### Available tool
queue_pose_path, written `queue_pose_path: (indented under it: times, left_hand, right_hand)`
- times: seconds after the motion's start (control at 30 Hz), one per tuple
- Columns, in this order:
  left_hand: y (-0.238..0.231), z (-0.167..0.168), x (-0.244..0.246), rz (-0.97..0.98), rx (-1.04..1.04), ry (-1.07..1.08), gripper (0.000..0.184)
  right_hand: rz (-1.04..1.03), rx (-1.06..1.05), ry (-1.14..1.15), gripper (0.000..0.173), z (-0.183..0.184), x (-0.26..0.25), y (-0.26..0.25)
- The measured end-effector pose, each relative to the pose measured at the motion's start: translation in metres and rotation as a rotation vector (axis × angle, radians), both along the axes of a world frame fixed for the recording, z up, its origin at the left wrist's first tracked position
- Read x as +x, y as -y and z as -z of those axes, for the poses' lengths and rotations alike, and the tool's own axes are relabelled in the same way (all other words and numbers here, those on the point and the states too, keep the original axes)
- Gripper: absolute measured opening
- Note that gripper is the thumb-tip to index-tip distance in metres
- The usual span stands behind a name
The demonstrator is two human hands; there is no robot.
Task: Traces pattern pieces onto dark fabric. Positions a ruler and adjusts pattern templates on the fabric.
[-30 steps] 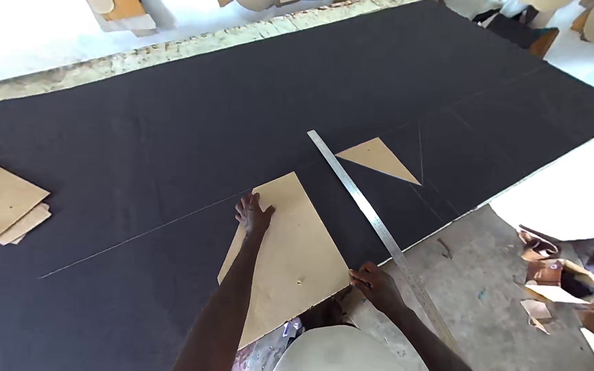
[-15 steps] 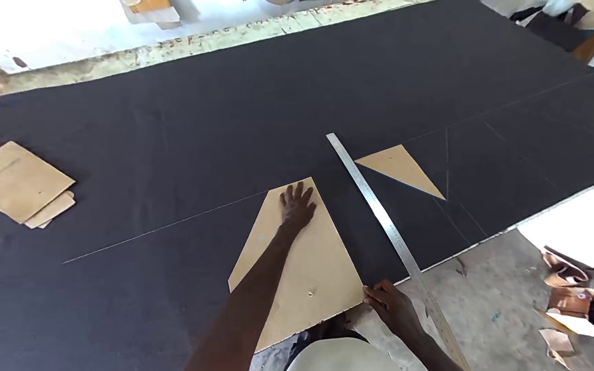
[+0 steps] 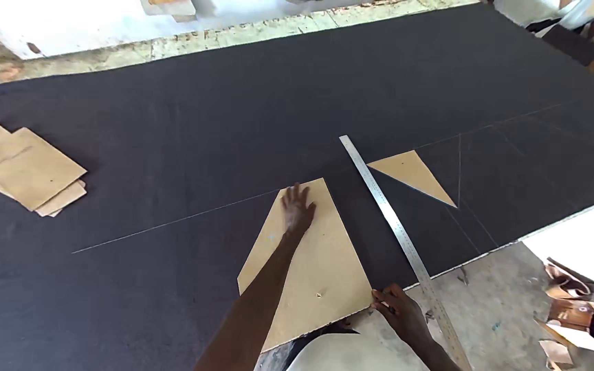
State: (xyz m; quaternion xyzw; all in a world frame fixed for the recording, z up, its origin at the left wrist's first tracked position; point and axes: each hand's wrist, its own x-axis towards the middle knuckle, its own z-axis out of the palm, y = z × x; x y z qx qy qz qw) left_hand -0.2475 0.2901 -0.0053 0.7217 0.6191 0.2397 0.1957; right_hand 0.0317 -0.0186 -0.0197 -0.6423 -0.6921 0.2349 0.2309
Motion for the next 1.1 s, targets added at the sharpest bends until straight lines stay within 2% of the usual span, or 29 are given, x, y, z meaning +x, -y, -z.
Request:
queue_pose_path:
  times: [0.1, 0.17, 0.37, 0.67, 1.1]
  left_hand:
    - [0.017, -0.019, -0.032, -0.236, -0.058, 0.051, 0.057]
    - [0.017, -0.020, -0.046, -0.274, -0.071, 0.120, 0.052]
    - [-0.005, -0.021, -0.064, -0.307, -0.139, 0.303, 0.044]
    - [0.000, -0.032, -0.073, -0.315, -0.264, 0.672, 0.040]
    - [-0.001, -0.034, -0.082, -0.297, -0.320, 0.795, 0.040]
  right_hand:
    - [0.017, 0.004, -0.024, 0.032, 0.001, -0.001, 0.001]
    - [0.030, 0.006, -0.047, 0.032, 0.003, -0.001, 0.003]
    - [0.054, -0.012, -0.102, 0.033, 0.004, -0.001, 0.002]
    - [0.078, -0.027, -0.109, 0.031, 0.004, -0.003, 0.001]
    - [0.088, 0.067, -0.102, 0.027, -0.004, -0.008, -0.001]
